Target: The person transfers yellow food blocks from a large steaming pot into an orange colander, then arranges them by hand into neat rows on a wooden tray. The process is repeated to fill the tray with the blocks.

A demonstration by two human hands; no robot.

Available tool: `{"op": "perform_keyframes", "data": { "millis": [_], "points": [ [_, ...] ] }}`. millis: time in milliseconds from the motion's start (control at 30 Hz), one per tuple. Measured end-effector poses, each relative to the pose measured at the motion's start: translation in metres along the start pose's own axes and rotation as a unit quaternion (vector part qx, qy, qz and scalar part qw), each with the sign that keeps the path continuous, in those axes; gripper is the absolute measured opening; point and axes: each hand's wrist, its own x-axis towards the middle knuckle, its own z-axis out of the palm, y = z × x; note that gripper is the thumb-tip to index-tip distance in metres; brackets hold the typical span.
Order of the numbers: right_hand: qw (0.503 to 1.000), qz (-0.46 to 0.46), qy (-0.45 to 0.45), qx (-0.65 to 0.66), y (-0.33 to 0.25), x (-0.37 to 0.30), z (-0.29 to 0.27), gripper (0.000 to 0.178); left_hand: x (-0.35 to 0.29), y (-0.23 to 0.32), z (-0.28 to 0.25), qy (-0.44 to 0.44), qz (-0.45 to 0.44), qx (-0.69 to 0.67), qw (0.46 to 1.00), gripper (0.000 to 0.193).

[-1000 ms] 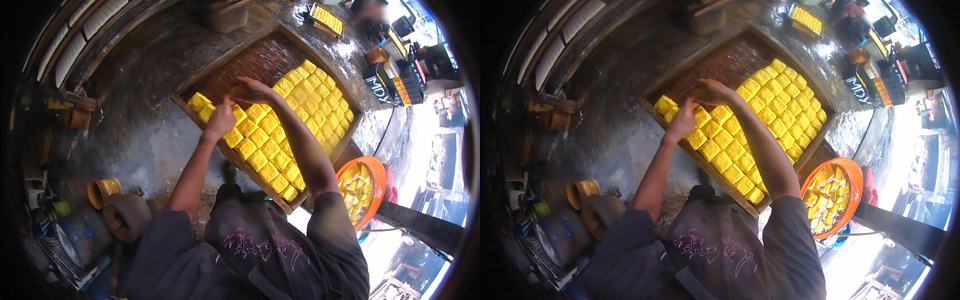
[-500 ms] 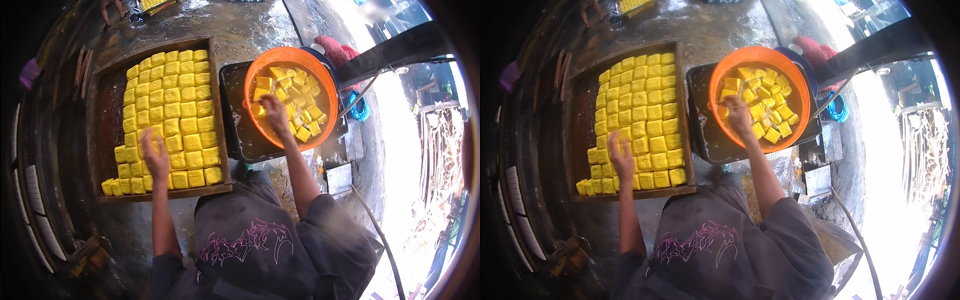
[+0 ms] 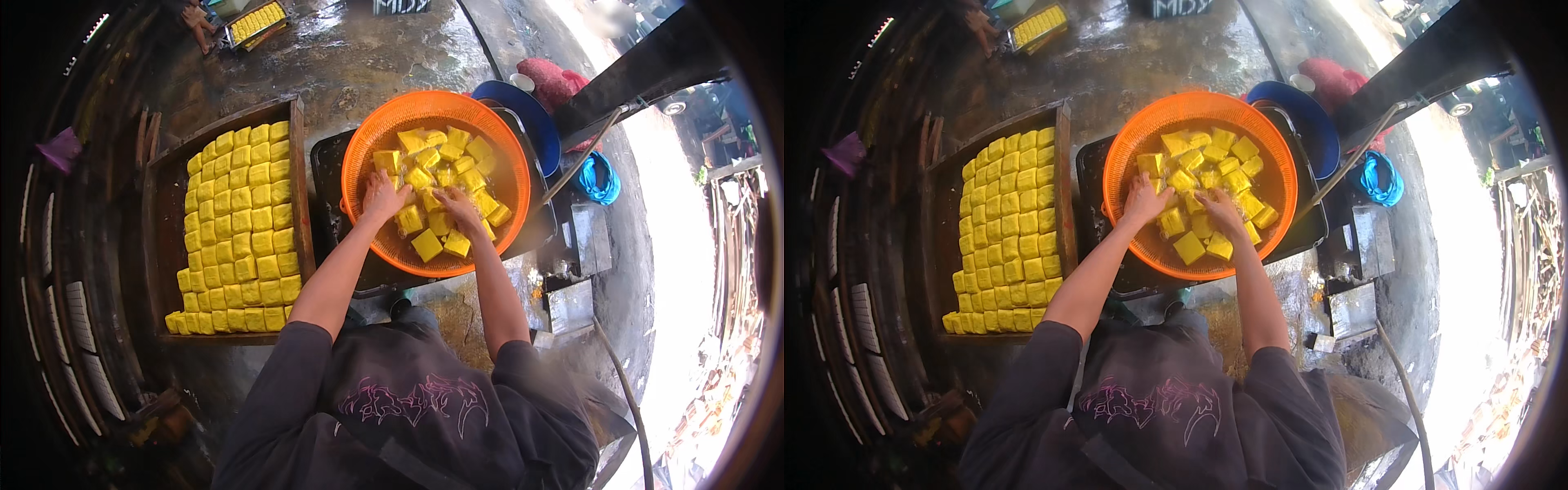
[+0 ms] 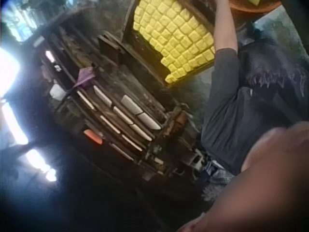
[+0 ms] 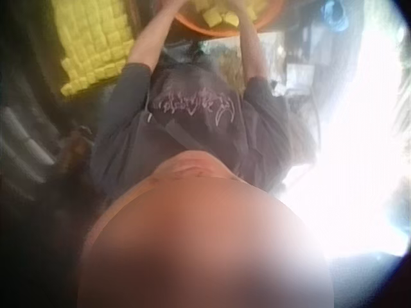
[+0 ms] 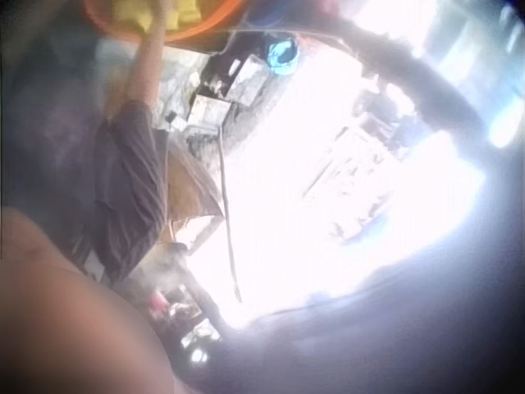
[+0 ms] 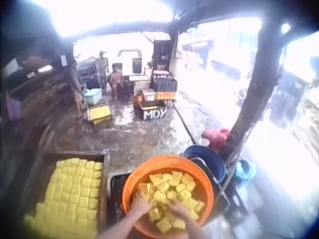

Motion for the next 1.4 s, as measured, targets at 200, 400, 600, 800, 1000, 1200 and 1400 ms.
{"op": "perform_keyframes", "data": {
  "millis": [200, 400, 600, 800, 1000, 1200, 1400],
  "points": [
    [0.89, 0.093, -0.13, 0.428, 0.008, -0.003, -0.007, 0.052, 0.015, -0.008, 0.021, -0.136, -0.104, -0.492, 0.854, 0.067],
    [0.946, 0.018, -0.161, 0.28, -0.079, -0.019, 0.011, 0.043, -0.058, -0.04, -0.108, -0.176, 0.018, -0.847, 0.501, 0.034],
    [0.888, -0.137, -0.403, 0.173, -0.236, -0.048, 0.253, 0.045, -0.217, -0.205, -0.251, 0.111, -0.012, -0.847, 0.519, 0.041],
    [0.752, -0.398, -0.465, -0.246, -0.348, -0.082, 0.599, 0.087, -0.325, -0.373, -0.322, 0.389, -0.112, -0.757, 0.513, 0.028],
    [0.722, -0.265, -0.581, -0.266, -0.388, -0.086, 0.701, 0.082, -0.304, -0.493, -0.393, 0.401, -0.125, -0.701, 0.576, 0.047],
    [0.838, -0.188, -0.492, -0.145, -0.387, -0.053, 0.69, 0.057, -0.28, -0.508, -0.373, 0.236, -0.066, -0.11, 0.963, 0.058],
    [0.61, -0.375, -0.495, -0.492, -0.395, -0.037, 0.705, 0.069, -0.266, -0.535, -0.356, 0.331, 0.012, -0.291, 0.898, 0.068]
  ]
}}
